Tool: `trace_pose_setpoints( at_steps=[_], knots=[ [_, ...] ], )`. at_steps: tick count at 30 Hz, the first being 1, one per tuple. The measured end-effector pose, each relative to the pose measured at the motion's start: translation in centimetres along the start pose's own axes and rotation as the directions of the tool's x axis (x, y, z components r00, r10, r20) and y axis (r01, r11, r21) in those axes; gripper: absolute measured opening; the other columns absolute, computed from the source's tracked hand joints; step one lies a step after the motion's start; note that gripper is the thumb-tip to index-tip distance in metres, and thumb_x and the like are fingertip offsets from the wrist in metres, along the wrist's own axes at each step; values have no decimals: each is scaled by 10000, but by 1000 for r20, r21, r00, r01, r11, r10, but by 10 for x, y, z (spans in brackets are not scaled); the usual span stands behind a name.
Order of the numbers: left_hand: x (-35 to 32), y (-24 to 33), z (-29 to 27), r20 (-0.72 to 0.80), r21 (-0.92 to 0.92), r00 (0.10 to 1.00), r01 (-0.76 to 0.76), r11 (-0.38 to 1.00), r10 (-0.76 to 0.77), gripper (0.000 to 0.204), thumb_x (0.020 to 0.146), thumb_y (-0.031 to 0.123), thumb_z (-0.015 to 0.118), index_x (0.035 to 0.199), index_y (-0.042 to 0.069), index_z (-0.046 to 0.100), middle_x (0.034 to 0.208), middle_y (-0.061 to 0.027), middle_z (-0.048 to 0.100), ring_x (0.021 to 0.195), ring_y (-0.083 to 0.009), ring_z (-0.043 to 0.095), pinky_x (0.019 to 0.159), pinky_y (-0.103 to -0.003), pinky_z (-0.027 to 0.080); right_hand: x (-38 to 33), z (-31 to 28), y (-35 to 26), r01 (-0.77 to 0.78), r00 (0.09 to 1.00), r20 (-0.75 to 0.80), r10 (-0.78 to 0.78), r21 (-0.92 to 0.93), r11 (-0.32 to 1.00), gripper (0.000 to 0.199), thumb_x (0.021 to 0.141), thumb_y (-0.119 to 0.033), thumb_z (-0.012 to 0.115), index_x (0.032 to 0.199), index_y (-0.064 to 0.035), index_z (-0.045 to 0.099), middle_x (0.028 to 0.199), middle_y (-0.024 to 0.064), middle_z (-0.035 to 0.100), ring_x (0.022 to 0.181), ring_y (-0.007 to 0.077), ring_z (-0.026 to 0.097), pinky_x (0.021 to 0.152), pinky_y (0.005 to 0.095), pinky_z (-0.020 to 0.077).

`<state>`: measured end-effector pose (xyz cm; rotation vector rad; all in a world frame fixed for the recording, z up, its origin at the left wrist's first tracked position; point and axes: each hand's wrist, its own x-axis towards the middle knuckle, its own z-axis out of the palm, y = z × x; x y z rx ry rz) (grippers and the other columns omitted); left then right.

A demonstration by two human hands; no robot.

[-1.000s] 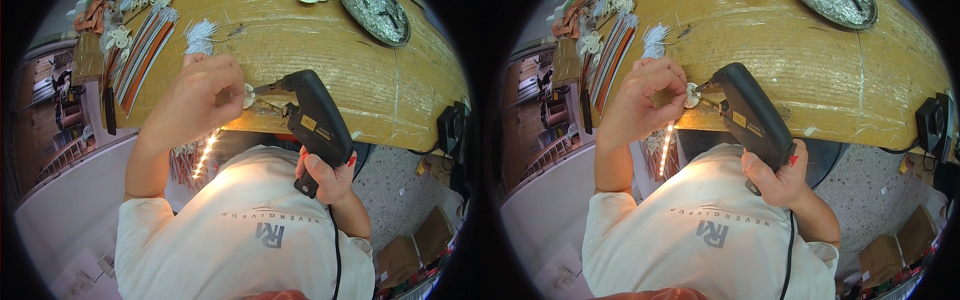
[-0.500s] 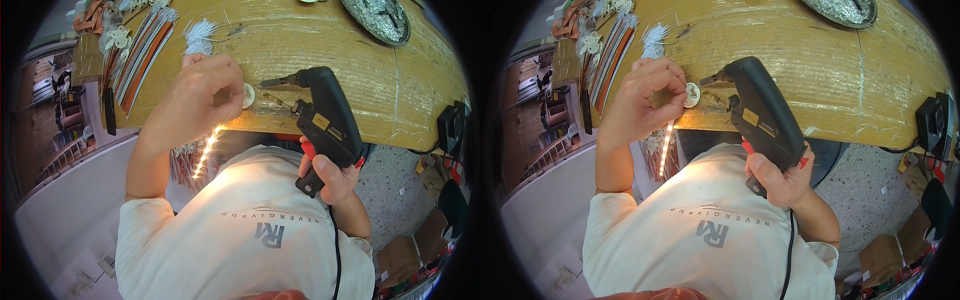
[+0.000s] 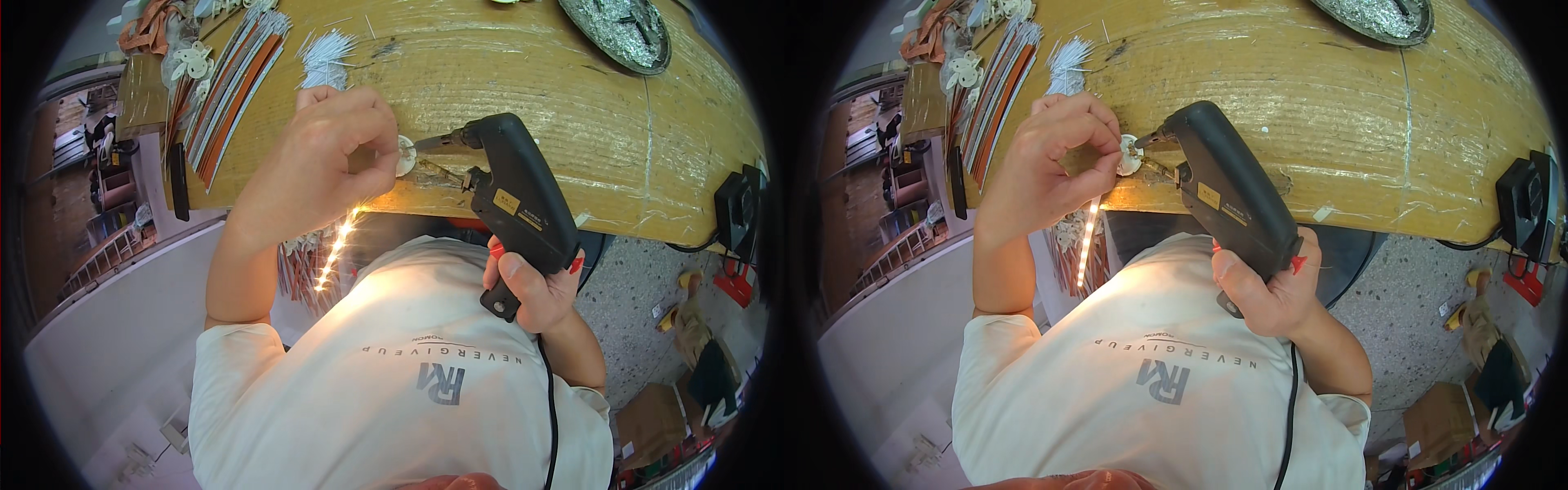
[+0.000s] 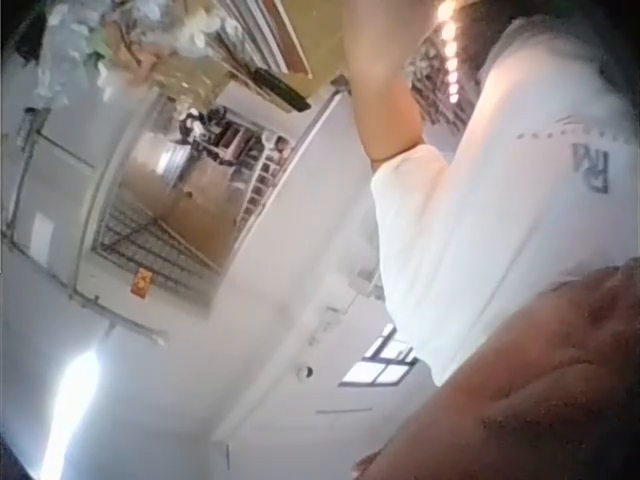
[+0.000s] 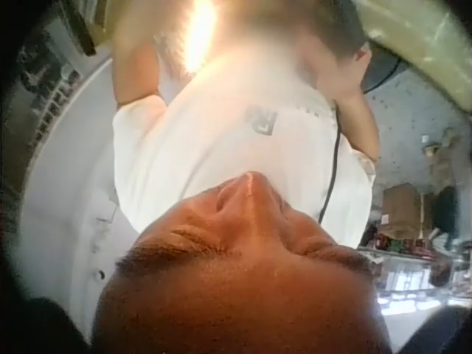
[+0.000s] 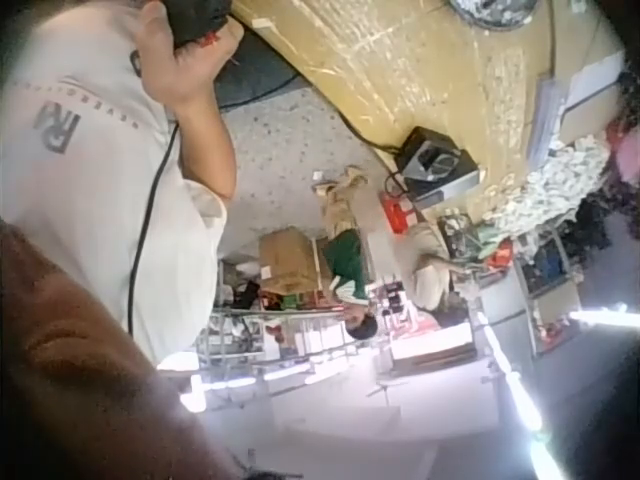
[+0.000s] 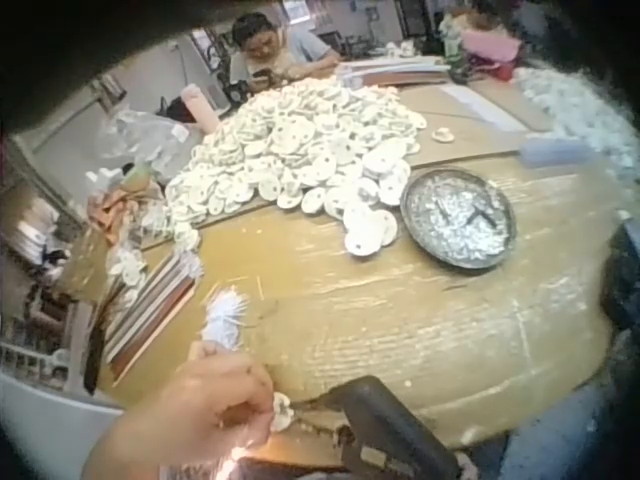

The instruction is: Assembling small plastic components using a handheld heating tool at a manual workstation.

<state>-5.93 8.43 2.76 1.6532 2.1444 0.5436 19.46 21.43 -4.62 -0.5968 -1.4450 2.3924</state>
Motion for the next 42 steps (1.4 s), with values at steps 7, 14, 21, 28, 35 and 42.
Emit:
trace_pose_setpoints(
  at_steps=[7,14,21,28,35,42],
  knots=[
    [-4,-2,2,-50,-15,997,-60,998,59,141,758,-6,761,824,72,664,901,-22,688,832,-184,640,860,-341,378,-7,-12,9,74,995,69,-70,-61,995,302,934,-84,629,1191,73,643,1047,200,689,633,229,684,546,347,560],
    [-22,13,14,-185,-163,977,-132,978,101,161,744,-57,781,851,26,695,931,-75,716,846,-213,670,823,-344,480,-7,-12,4,141,985,114,-130,-91,986,402,968,-80,603,1332,85,563,1158,215,682,785,233,710,663,340,587],
    [-36,32,27,-291,-341,952,-196,919,95,196,722,-101,789,867,-8,694,913,-123,714,834,-255,680,733,-336,541,8,17,-1,134,981,162,-106,-171,976,698,879,60,766,1493,27,436,1413,237,614,1128,232,697,850,296,589],
    [-46,36,30,-329,-388,938,-239,890,109,245,696,-132,769,891,-1,697,911,-122,717,831,-266,689,747,-358,561,9,25,2,145,971,220,-89,-253,956,776,832,33,842,1492,2,435,1385,187,639,1027,147,679,774,228,560],
    [-54,32,34,-315,-459,947,-206,864,58,213,750,-103,792,913,-1,699,943,-131,725,846,-250,703,751,-329,562,5,33,-3,87,978,204,-42,-221,971,756,839,36,832,1478,-6,430,1362,188,650,984,130,670,760,240,557],
    [-57,24,40,-344,-533,939,-196,823,1,191,882,-48,779,1036,-10,673,970,-141,718,852,-214,696,760,-301,543,15,49,-5,172,982,91,-167,-42,984,703,867,80,783,1472,12,432,1371,236,639,1090,239,701,910,346,579]
  ],
)
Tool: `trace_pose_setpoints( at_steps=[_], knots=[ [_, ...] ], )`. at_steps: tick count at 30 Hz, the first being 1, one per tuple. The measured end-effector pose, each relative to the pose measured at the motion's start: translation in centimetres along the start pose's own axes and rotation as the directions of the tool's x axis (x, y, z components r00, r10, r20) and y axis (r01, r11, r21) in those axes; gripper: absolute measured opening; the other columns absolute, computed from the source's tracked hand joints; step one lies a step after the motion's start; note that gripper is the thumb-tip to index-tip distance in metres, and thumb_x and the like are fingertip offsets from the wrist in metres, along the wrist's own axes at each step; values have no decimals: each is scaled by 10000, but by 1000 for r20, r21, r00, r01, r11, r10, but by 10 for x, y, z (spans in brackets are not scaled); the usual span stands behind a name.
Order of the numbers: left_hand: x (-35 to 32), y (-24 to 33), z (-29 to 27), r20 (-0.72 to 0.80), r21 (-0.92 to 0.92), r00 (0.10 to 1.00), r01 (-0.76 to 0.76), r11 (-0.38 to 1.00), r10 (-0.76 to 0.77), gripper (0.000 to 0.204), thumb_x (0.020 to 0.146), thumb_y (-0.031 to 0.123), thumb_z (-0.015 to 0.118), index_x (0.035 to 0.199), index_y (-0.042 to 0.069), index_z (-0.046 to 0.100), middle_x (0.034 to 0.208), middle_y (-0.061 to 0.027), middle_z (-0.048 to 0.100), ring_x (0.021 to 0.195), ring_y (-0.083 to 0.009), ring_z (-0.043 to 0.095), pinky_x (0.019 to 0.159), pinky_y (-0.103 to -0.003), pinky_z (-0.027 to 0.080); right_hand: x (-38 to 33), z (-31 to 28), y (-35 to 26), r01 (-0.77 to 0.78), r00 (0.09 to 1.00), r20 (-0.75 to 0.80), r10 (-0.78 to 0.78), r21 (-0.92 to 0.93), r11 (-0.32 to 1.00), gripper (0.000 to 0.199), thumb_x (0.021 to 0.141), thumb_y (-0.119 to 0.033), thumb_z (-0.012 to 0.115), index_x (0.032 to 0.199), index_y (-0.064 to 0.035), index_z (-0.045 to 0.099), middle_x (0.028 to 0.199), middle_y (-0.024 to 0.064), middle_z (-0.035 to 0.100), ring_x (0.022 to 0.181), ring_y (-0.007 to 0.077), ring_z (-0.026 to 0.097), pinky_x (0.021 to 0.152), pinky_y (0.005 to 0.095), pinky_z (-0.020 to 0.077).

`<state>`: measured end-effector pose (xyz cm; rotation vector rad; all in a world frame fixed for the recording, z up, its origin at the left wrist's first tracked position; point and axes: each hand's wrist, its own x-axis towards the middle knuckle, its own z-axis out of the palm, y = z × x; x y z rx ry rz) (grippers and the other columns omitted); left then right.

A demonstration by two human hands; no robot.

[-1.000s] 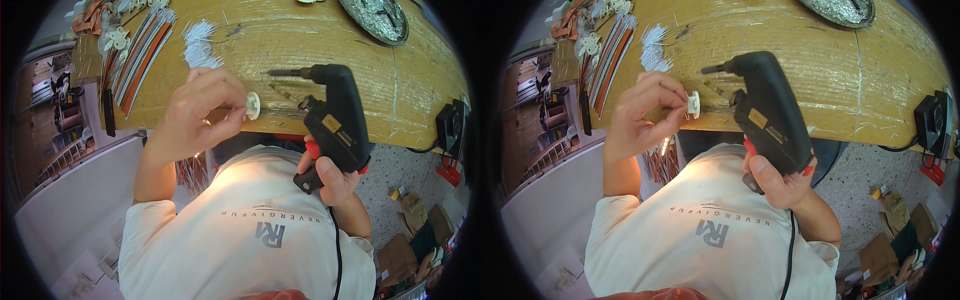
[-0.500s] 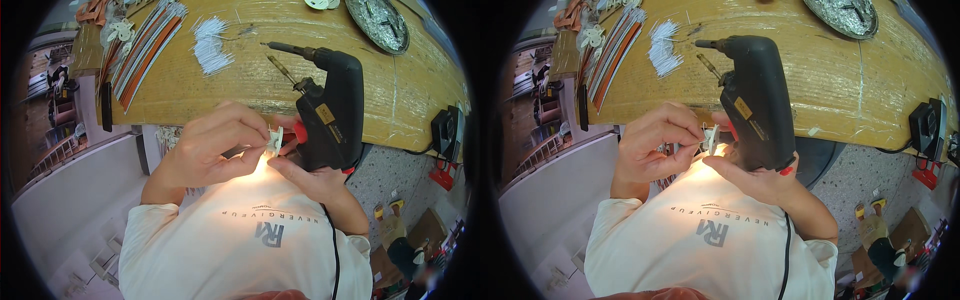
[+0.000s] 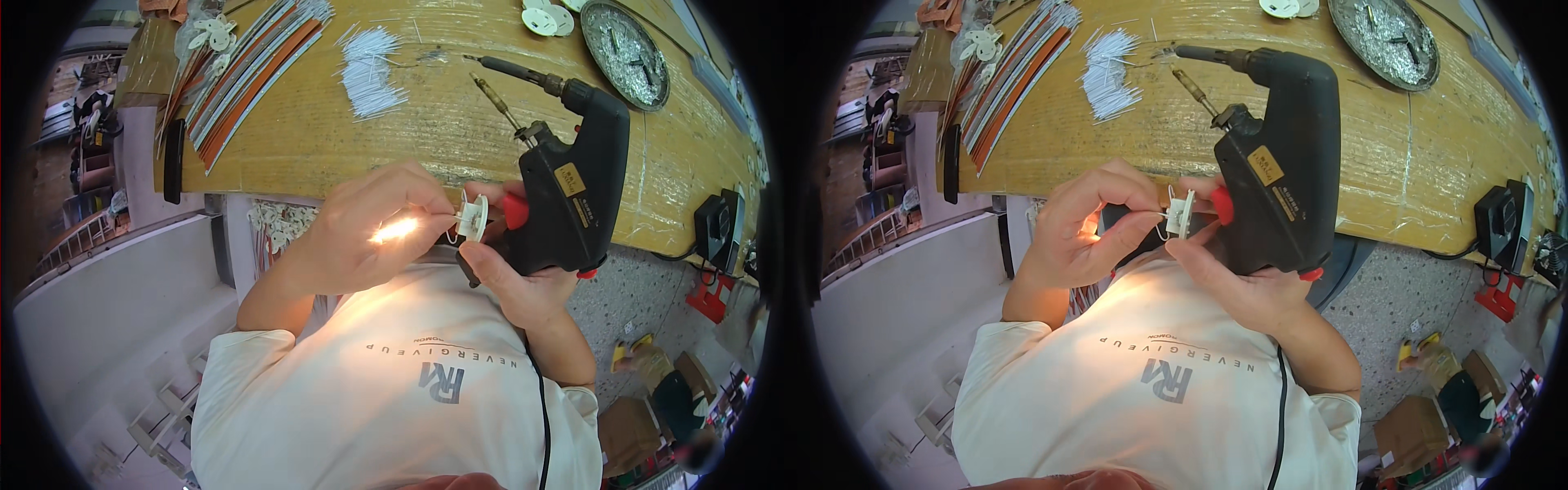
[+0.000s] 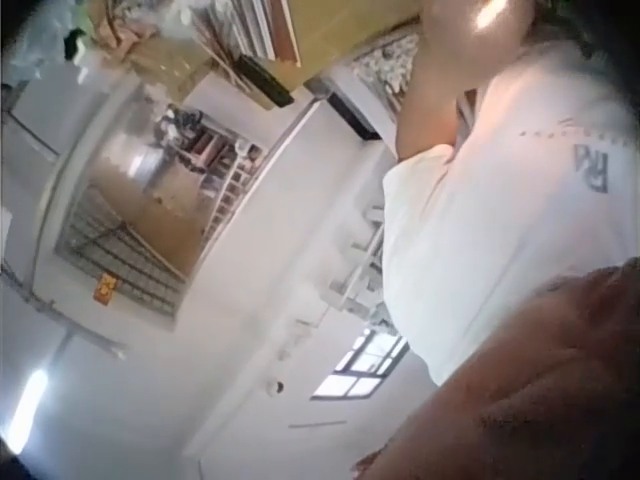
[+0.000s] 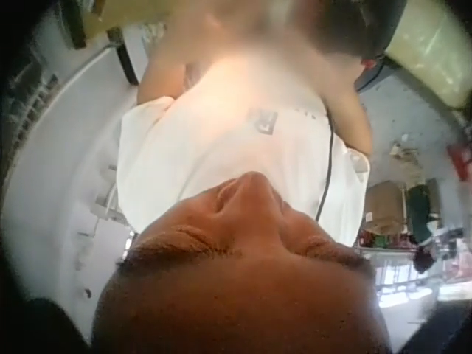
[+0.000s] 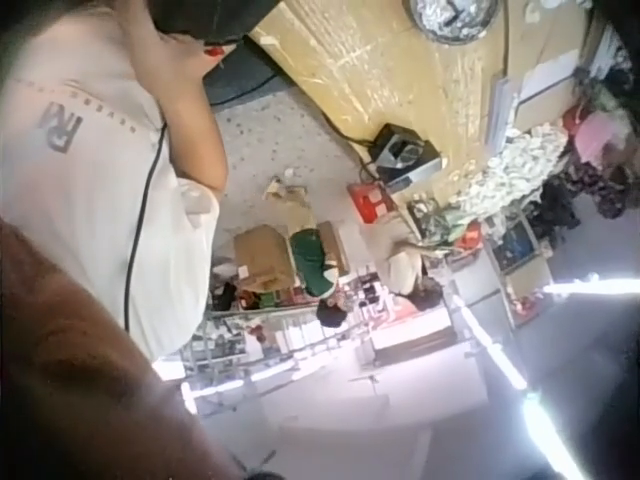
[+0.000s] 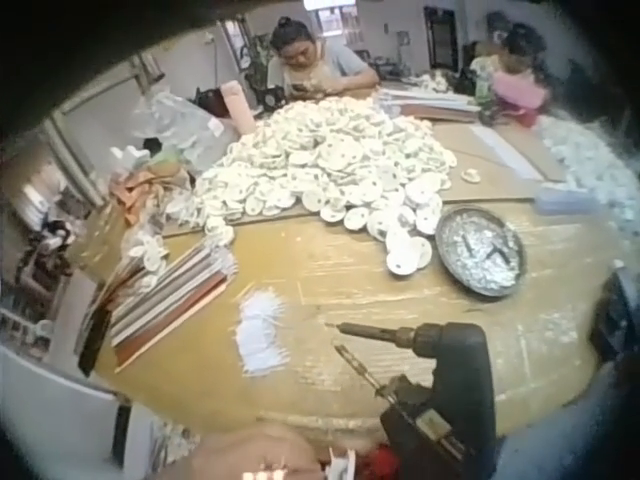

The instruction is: Assembling small plastic components using a handheld heating tool at a manual workstation.

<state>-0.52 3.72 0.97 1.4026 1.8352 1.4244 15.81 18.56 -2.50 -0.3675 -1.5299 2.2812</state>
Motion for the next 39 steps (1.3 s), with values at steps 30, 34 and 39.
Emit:
trace_pose_setpoints(
  at_steps=[30,34,39],
  knots=[
    [-13,-11,-8,60,-134,992,118,984,-111,414,849,57,859,1232,2,713,1027,-85,707,841,-154,654,758,-287,518,4,-4,-3,123,982,157,-101,-137,983,444,995,-69,665,1398,44,514,1112,201,702,794,171,666,688,288,563],
    [-13,-13,-10,84,-90,992,97,991,-89,415,834,42,846,1223,-1,708,1045,-102,721,845,-201,679,734,-326,544,2,0,-2,101,986,145,-78,-154,983,450,994,-76,661,1400,49,514,1102,206,704,803,179,666,689,289,563],
    [-12,-11,-10,99,-83,993,73,994,-65,403,848,67,841,1221,-6,706,1060,-109,725,841,-213,680,732,-334,543,3,3,-5,65,995,82,-56,-101,993,450,985,-58,652,1399,59,521,1076,206,708,831,188,671,690,293,570]
  ],
)
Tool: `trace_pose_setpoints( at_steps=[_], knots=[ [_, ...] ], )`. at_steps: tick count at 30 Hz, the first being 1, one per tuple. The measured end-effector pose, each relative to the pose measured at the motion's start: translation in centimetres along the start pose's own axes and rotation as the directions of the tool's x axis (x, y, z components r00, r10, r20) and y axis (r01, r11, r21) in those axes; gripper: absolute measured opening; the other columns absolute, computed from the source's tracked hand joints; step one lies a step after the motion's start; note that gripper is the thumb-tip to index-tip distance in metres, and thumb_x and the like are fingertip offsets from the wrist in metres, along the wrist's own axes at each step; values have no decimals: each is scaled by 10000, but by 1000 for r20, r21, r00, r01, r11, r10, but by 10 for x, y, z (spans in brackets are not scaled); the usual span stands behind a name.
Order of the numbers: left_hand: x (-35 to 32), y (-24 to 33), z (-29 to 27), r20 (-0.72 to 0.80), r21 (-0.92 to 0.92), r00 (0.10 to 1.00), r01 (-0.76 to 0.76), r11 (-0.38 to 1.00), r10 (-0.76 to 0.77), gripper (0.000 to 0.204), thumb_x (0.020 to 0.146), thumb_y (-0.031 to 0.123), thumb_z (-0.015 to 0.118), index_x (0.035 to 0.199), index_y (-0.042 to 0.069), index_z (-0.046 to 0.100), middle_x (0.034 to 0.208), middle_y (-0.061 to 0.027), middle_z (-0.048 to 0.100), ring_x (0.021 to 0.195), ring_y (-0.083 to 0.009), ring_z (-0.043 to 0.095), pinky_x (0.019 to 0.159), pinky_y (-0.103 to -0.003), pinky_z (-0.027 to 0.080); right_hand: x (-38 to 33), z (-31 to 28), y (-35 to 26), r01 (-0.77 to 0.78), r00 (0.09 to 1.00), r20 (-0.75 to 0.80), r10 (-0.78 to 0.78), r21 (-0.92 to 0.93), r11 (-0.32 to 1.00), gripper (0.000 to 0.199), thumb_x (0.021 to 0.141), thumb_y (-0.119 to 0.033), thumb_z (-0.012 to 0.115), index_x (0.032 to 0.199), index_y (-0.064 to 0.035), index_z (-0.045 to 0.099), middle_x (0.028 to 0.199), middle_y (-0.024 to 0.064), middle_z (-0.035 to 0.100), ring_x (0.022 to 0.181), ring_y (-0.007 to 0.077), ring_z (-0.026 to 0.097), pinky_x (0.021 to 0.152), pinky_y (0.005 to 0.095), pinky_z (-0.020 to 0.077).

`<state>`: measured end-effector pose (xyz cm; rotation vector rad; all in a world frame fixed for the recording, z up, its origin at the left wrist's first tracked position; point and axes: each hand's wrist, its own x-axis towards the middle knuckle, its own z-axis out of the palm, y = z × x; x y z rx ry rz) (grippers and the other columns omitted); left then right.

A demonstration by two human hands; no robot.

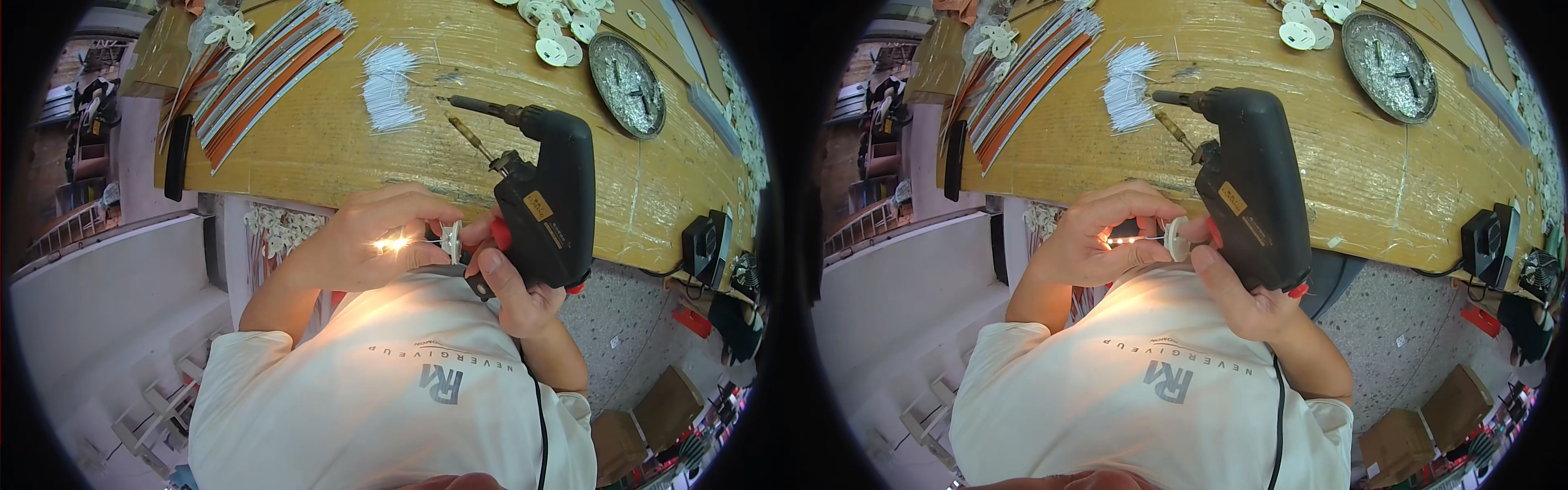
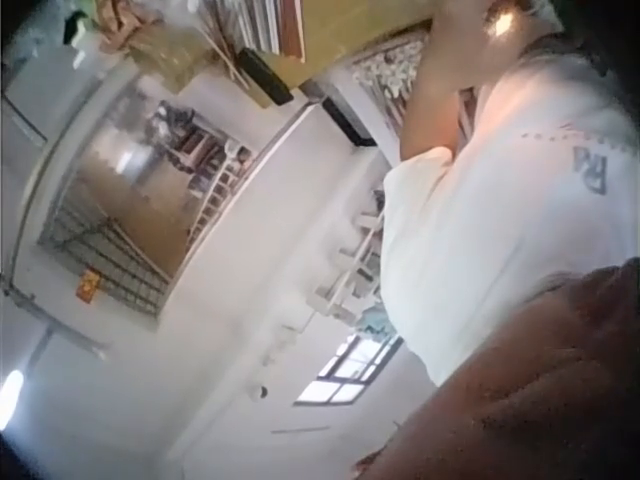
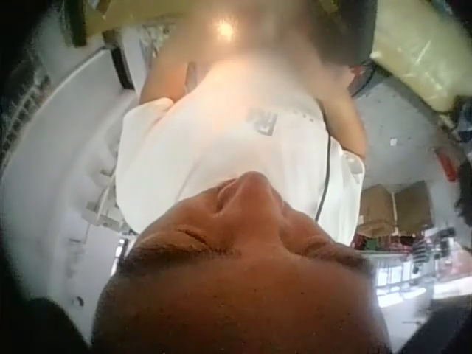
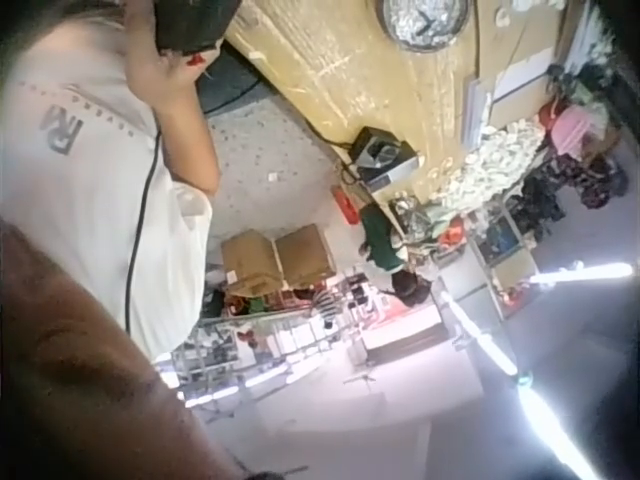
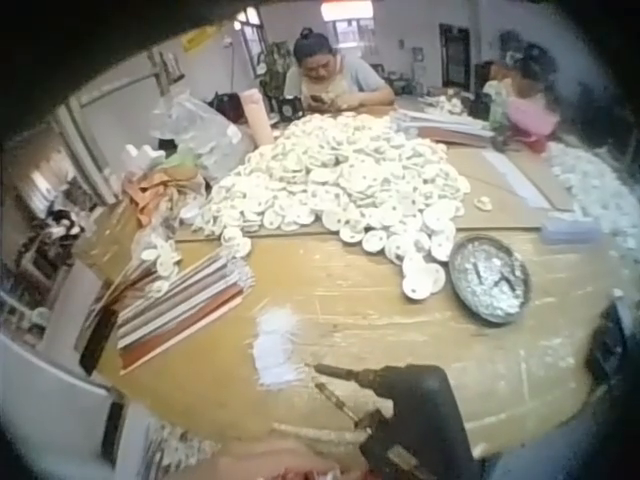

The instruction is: Assembling small plastic components using a handheld heating tool at a manual workstation.

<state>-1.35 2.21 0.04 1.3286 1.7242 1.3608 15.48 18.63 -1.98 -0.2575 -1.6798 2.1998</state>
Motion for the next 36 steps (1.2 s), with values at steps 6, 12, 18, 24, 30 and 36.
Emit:
trace_pose_setpoints(
  at_steps=[6,12,18,24,30,36],
  knots=[
    [0,-4,0,-26,-18,998,48,999,-49,432,795,41,872,1198,-17,729,998,-104,729,716,-167,625,686,-306,496,2,-1,0,-52,999,-1,52,-41,998,440,982,-56,656,1387,61,532,1085,198,706,836,180,670,703,289,575],
    [-5,0,2,-75,-26,995,67,997,-68,385,799,32,868,1157,-24,739,982,-103,727,731,-169,623,683,-318,502,-3,-2,0,-98,995,26,100,-68,993,440,974,-39,648,1383,65,527,1075,196,709,824,181,673,709,286,579],
    [-41,2,-13,89,-11,985,152,988,-150,333,872,97,827,1177,11,722,921,-90,687,745,-200,656,675,-330,519,-3,-8,-2,-58,978,-202,58,3,998,481,953,-88,645,1366,106,492,1038,238,700,705,216,666,620,302,569],
    [-163,-50,-62,-4,11,720,694,720,-694,343,941,157,785,1223,-10,683,930,-57,694,784,-109,636,671,-308,527,16,-48,-2,78,944,-313,-102,-87,993,475,985,-121,588,1383,120,495,1052,237,694,663,214,639,616,289,535],
    [-333,-169,-139,-436,166,492,867,470,-754,336,926,117,779,1221,-10,682,879,-59,705,764,-140,622,686,-332,512,26,-67,3,150,940,-300,-163,-65,987,448,1012,-91,559,1402,119,495,1091,245,697,778,218,644,648,293,535],
    [-374,-231,-176,-802,162,349,908,386,-484,395,893,231,816,1206,29,686,799,-108,688,759,-217,670,713,-384,539,27,-70,11,132,942,-302,-146,-66,989,457,1019,-113,581,1404,119,496,1088,232,706,775,221,643,673,298,532]
  ],
)
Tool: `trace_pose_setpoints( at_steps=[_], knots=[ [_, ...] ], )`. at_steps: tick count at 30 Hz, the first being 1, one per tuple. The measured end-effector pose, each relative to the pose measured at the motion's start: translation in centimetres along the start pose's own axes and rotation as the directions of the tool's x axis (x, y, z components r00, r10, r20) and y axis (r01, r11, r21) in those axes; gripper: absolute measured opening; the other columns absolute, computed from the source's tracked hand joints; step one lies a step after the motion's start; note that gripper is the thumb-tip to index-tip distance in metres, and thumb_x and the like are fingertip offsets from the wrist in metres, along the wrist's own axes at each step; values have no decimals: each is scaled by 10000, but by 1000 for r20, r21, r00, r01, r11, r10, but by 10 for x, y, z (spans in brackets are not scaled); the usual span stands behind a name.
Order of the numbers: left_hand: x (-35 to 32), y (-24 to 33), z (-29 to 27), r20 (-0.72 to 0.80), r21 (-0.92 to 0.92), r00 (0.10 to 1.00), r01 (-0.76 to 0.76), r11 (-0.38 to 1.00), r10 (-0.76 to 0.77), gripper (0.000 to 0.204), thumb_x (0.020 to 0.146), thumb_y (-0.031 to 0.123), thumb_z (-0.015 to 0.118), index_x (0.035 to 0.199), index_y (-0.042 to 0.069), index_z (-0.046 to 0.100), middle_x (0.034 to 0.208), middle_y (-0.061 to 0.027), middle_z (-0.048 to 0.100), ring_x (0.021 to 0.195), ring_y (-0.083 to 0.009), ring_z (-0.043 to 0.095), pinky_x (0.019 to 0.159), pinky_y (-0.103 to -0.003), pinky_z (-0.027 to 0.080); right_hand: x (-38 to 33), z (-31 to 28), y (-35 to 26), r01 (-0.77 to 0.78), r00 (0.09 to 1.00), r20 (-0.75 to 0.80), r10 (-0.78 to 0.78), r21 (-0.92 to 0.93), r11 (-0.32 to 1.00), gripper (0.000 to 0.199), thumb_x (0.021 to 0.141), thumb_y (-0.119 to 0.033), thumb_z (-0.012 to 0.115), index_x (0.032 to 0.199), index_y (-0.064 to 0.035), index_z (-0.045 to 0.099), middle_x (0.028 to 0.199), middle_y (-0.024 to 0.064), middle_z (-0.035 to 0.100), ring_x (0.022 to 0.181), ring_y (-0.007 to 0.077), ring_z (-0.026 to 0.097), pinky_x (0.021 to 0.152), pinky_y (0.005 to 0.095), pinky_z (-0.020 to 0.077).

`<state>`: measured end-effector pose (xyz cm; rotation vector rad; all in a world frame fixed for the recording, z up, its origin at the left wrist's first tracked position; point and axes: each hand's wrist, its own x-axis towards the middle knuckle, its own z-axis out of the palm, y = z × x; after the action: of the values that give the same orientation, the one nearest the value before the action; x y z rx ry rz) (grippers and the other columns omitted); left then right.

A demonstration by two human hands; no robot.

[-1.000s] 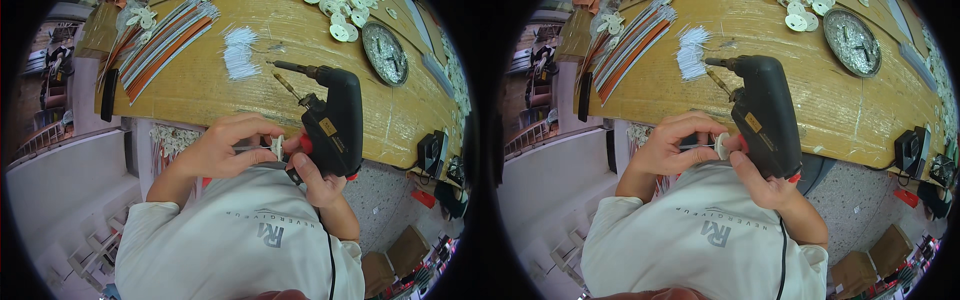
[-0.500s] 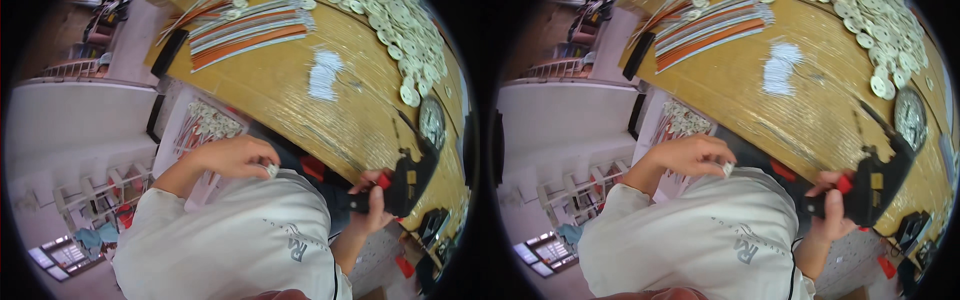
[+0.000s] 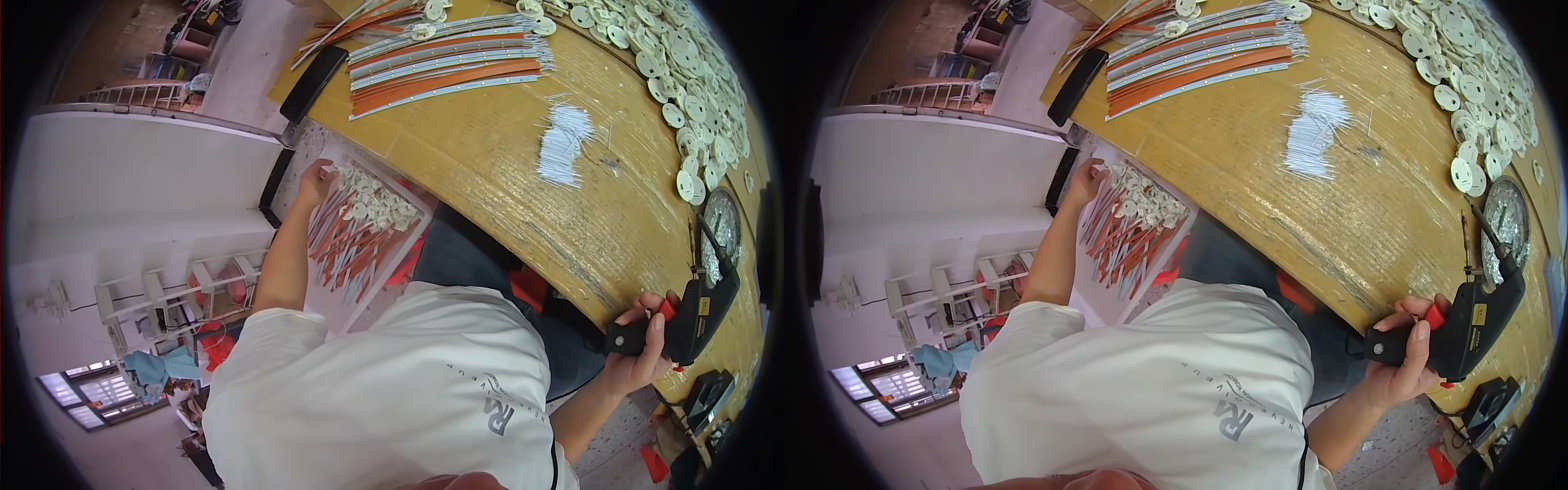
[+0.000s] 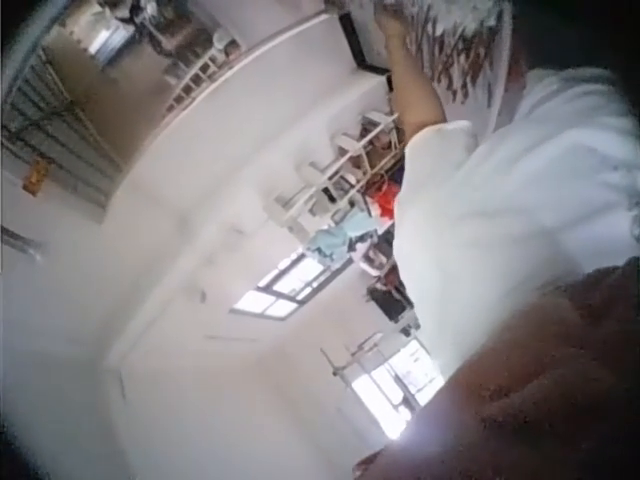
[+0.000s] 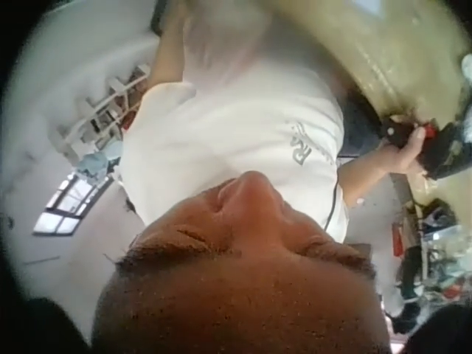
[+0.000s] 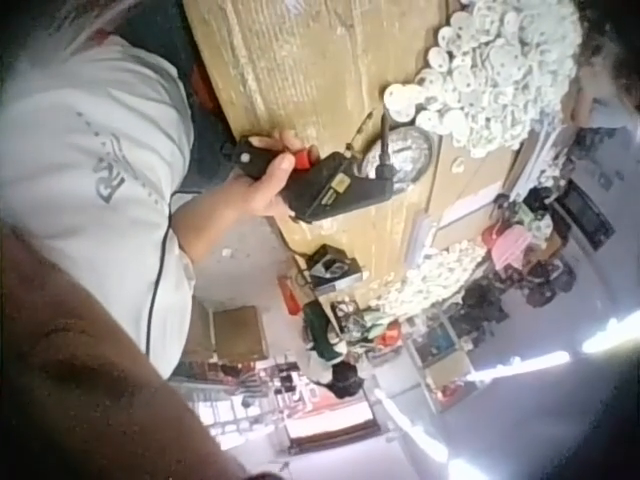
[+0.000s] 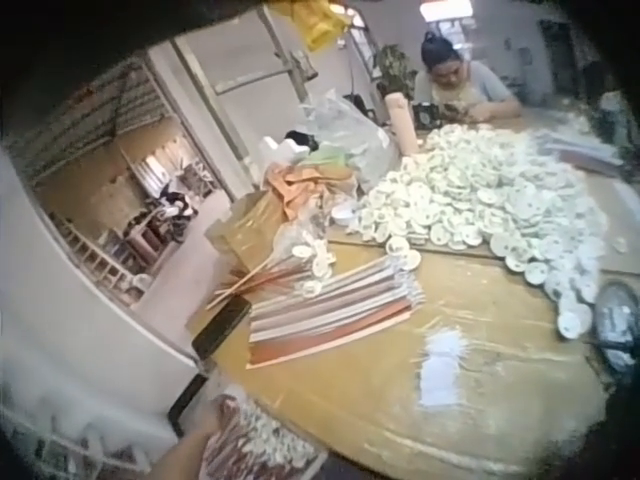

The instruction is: Assembling small plastic components using a handheld heating tool at a manual workstation.

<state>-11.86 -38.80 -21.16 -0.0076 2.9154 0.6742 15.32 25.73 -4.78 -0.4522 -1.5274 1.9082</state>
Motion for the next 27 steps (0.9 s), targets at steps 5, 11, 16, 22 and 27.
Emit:
trace_pose_setpoints(
  at_steps=[5,11,16,22,27],
  knots=[
    [20,14,24,-119,162,993,17,987,3,559,907,336,785,1353,49,610,973,-186,739,951,-395,717,852,-454,561,-3,0,-3,20,999,-42,-21,-29,999,450,1016,-112,588,1394,118,507,1062,223,718,722,220,642,694,306,530],
    [9,72,15,283,467,959,-146,872,10,510,896,357,784,1273,31,678,975,-208,752,954,-419,714,869,-475,559,-6,10,-9,3,994,-105,-4,-4,1000,472,980,-136,593,1362,131,515,997,237,703,685,242,666,625,300,536],
    [-61,269,-51,808,-141,556,-134,981,192,284,947,229,790,1132,15,759,998,-97,791,905,-198,727,818,-340,576,-2,-1,-3,-4,998,59,-9,224,975,575,1016,-251,519,1427,145,447,1094,285,697,861,286,723,710,368,627],
    [-74,451,-77,348,-581,353,-646,495,869,223,925,163,777,1077,5,739,958,-122,735,860,-220,701,762,-360,555,-2,1,-9,12,1000,-19,-9,133,991,635,1017,-255,540,1472,163,395,1229,366,667,959,344,744,815,408,643],
    [3,570,6,-111,-130,351,-933,337,930,169,903,175,726,996,33,732,970,-123,699,881,-324,688,796,-408,550,5,-1,-11,38,997,-78,-27,150,988,549,1003,-215,518,1396,165,469,1096,350,713,870,349,757,729,418,657]
  ],
)
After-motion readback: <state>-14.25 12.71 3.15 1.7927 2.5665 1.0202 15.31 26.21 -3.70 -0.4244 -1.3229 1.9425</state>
